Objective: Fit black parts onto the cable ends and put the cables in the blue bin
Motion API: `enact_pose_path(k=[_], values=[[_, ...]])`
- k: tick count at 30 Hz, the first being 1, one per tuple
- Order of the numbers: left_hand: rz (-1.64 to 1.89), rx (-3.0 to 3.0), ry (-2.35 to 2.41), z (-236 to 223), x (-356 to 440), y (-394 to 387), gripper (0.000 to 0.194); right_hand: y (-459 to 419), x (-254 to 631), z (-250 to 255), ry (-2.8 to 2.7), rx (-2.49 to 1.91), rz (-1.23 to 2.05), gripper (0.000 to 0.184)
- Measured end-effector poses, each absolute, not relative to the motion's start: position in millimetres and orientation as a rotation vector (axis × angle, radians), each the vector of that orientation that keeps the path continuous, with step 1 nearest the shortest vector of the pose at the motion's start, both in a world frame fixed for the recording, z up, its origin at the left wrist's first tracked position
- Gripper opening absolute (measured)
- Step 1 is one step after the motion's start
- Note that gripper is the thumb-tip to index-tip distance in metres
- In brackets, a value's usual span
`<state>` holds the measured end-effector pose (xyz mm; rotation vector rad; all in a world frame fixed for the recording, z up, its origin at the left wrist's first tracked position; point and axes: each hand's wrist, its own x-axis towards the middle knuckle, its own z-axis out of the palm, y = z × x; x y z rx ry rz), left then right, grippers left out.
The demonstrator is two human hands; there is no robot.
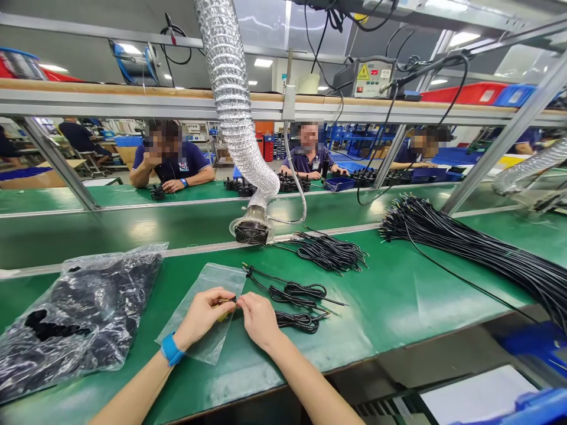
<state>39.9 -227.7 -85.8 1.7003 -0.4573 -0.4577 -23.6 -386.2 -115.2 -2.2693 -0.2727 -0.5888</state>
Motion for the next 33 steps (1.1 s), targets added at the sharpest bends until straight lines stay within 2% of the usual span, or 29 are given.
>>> enact_pose_path(k=[9,11,14,16,17,20,21,22,25,27,30,33], values=[[-0.497,1.655,-0.511,-84,42,-229,0.027,-388,-24,-112,-0.270,-2.297,-0.516,0.028],[-0.457,1.680,-0.485,-86,45,-229,0.037,-387,-24,-111,-0.257,-2.321,-0.604,0.026],[-0.387,1.666,-0.400,-90,51,-227,0.065,-389,-19,-105,-0.179,-2.426,-0.807,0.018],[-0.318,1.690,-0.347,-91,55,-224,0.073,-395,-14,-99,-0.061,-2.610,-0.839,0.012],[-0.294,1.711,-0.328,-91,57,-223,0.073,-399,-11,-97,0.008,-2.730,-0.803,0.017],[-0.303,1.748,-0.310,-91,58,-219,0.074,-414,-5,-91,0.277,-3.031,-0.549,0.078],[-0.310,1.759,-0.314,-90,58,-219,0.075,-419,-5,-90,0.367,-3.077,-0.437,0.088],[-0.315,1.773,-0.324,-90,58,-218,0.075,-423,-6,-89,0.442,-3.097,-0.323,0.085],[-0.321,1.821,-0.368,-91,55,-219,0.071,-431,-13,-89,0.476,-3.131,-0.120,0.043],[-0.332,1.847,-0.380,-90,54,-221,0.070,-437,-17,-88,0.393,-3.175,-0.108,0.026],[-0.350,1.893,-0.357,-87,53,-222,0.072,-454,-19,-83,0.331,-3.212,-0.105,0.016],[-0.379,1.938,-0.321,-84,52,-221,0.075,-481,-20,-72,0.387,-3.235,-0.116,0.016]])
